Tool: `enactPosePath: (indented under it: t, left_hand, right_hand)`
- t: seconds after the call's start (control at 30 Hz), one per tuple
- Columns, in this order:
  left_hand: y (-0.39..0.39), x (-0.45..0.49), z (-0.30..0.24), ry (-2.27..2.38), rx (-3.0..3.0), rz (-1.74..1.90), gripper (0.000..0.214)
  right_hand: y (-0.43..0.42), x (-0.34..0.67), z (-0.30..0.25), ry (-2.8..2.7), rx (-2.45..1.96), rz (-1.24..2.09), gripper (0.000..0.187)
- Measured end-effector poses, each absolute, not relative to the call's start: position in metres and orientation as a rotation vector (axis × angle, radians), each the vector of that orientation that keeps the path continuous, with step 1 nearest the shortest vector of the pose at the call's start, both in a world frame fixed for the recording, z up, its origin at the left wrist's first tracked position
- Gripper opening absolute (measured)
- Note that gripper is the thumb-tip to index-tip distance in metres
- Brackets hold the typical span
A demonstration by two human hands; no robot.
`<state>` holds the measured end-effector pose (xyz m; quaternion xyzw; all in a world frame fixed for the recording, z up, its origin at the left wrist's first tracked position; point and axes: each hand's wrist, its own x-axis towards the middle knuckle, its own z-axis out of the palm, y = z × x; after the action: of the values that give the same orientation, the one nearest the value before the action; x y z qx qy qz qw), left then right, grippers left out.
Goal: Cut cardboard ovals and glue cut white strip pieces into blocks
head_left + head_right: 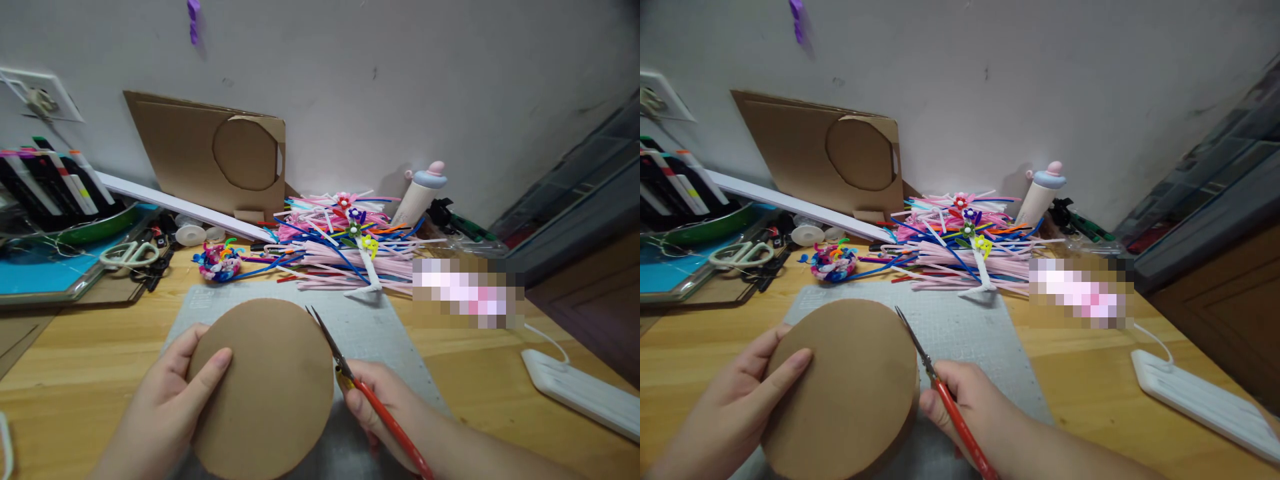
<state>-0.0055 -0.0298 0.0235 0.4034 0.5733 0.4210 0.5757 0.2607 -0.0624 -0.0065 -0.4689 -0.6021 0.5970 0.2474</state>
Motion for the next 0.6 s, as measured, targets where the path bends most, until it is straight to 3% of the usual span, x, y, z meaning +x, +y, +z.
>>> enactPosePath:
  t: [0.27,0.47,0.6]
  left_hand:
    - [-0.030,0.001,0.025,1.376,1.008,0.998,0.035]
    - [-0.031,0.001,0.025,1.360,0.963,1.027,0.040]
    - [-0.030,0.001,0.026,1.388,0.859,1.092,0.043]
  right_hand:
    - [-0.062,0.257,-0.003,-1.703,-1.282,1.561,0.055]
    - [-0.066,0.249,-0.015,-1.419,-1.270,1.710,0.060]
    - [-0.063,0.253,-0.022,-1.334,-1.255,1.631,0.059]
